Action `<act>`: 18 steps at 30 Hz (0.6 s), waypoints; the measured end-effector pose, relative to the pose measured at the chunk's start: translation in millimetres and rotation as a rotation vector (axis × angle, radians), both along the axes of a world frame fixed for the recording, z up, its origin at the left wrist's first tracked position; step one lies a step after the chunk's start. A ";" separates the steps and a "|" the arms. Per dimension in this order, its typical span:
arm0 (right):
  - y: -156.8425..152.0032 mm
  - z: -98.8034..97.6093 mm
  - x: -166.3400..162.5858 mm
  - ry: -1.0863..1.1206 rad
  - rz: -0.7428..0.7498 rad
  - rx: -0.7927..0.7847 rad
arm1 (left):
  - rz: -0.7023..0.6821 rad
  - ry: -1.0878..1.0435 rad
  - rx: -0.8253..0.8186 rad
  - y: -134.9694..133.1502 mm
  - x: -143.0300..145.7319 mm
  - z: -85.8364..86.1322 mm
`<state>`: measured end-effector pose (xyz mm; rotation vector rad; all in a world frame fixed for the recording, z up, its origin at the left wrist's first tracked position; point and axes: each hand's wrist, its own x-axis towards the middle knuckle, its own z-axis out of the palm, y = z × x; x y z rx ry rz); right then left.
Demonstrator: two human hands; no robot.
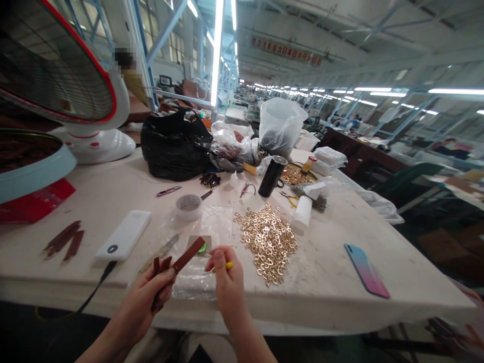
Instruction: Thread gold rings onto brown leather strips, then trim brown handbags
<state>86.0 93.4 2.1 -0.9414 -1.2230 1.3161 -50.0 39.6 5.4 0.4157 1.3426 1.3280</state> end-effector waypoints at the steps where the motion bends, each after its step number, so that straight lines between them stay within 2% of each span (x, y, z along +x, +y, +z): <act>1: -2.7 -2.7 -1.8 -0.061 0.101 -0.011 | -0.013 0.021 0.010 -0.4 1.9 0.5; 4: -7.7 -9.9 -10.6 -0.172 0.303 -0.015 | -0.064 0.129 0.071 -1.1 4.2 1.0; 7: -8.0 -9.4 -16.4 -0.231 0.317 -0.002 | -0.127 0.231 0.137 -0.9 -0.1 1.4; 13: -8.0 -0.5 -21.3 -0.283 0.417 -0.097 | -0.191 0.323 0.249 -2.8 -7.9 -0.9; 18: -12.2 -10.5 -30.5 -0.271 0.475 -0.135 | -0.240 0.435 0.243 -8.0 -21.2 0.8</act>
